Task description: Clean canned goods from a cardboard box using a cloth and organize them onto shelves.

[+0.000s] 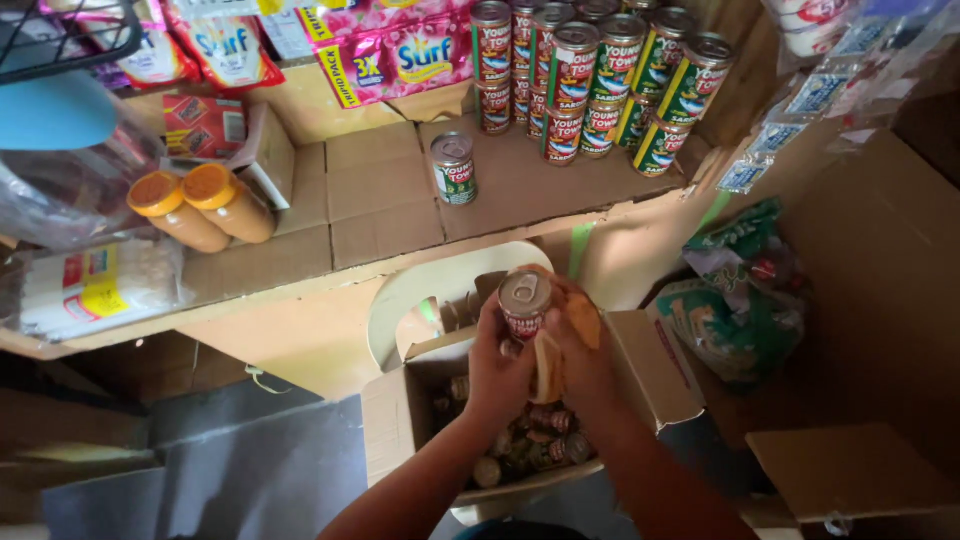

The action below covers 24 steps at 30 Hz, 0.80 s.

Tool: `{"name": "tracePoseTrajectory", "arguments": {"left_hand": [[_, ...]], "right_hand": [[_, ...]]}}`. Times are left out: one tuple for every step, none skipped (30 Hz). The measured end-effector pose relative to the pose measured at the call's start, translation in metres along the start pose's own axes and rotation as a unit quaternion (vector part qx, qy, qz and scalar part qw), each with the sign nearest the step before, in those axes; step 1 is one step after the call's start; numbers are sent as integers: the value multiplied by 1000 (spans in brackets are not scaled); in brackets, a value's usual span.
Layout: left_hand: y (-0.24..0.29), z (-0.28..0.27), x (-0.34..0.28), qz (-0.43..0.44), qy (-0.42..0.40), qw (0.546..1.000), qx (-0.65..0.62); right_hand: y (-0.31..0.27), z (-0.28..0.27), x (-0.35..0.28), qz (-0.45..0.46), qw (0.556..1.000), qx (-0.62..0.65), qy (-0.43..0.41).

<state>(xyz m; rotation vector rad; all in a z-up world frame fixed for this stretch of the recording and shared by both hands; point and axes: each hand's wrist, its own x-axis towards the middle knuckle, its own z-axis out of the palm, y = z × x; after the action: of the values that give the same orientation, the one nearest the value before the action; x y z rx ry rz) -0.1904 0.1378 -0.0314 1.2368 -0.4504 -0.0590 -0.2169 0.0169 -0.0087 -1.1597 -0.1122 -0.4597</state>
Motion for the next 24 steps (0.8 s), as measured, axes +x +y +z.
{"name": "tracePoseTrajectory", "arguments": {"left_hand": [[-4, 0, 3, -2, -4, 1000, 0], [-7, -2, 8, -3, 23, 999, 32], [-10, -4, 13, -4, 50, 997, 64], [-14, -10, 24, -2, 50, 997, 65], [-18, -15, 35, 42, 48, 985, 158], [-22, -20, 46, 84, 43, 964, 248], [-21, -24, 64, 85, 41, 964, 248], [-21, -27, 80, 80, 50, 955, 280], [-21, -30, 96, 75, 59, 945, 312], [-14, -31, 109, 76, 59, 945, 313], [-7, -33, 122, 122, 78, 940, 310], [-1, -34, 135, 169, 97, 932, 306], [2, -35, 145, 170, 96, 931, 307], [3, -37, 151, 175, 95, 927, 319], [4, -38, 158, 179, 94, 921, 332], [2, -40, 162, 177, 92, 922, 332], [0, -42, 167, 184, 97, 924, 323], [-2, -44, 173, 191, 103, 925, 313], [-3, -46, 176, 190, 104, 925, 312], [-5, -48, 176, 155, 104, 933, 308], [-8, -51, 176, 121, 103, 940, 303], [-8, -53, 176, 116, 104, 940, 304], [-9, -55, 176, 99, 114, 947, 284], [-10, -56, 178, 83, 123, 953, 263]], "right_hand": [[15, -15, 3, -1, 1000, 0, 4], [30, -29, 9, 62, 998, 3, 31], [46, -43, 16, 125, 991, 7, 57], [52, -49, 23, 123, 991, 8, 57], [57, -55, 31, 165, 983, -20, 73], [63, -61, 38, 206, 973, -47, 91], [63, -58, 48, 204, 973, -47, 92], [64, -56, 57, 176, 979, -64, 79], [65, -53, 67, 148, 983, -82, 66], [66, -47, 74, 147, 984, -81, 65], [68, -40, 81, 79, 989, -126, 19], [70, -34, 88, 9, 985, -169, -27], [68, -26, 97, 8, 985, -169, -27], [67, -18, 101, -12, 975, -214, -51], [66, -10, 106, -33, 963, -258, -74], [70, -8, 111, -30, 963, -258, -73], [74, -5, 115, -25, 958, -275, -77], [78, -3, 121, -21, 953, -291, -85], [79, -2, 125, -19, 953, -292, -85], [80, -1, 125, -21, 951, -294, -88], [82, 0, 126, -22, 950, -296, -91], [77, 2, 121, -17, 951, -296, -92], [72, 4, 117, -12, 949, -304, -87], [65, 4, 114, -10, 946, -313, -82]]}}
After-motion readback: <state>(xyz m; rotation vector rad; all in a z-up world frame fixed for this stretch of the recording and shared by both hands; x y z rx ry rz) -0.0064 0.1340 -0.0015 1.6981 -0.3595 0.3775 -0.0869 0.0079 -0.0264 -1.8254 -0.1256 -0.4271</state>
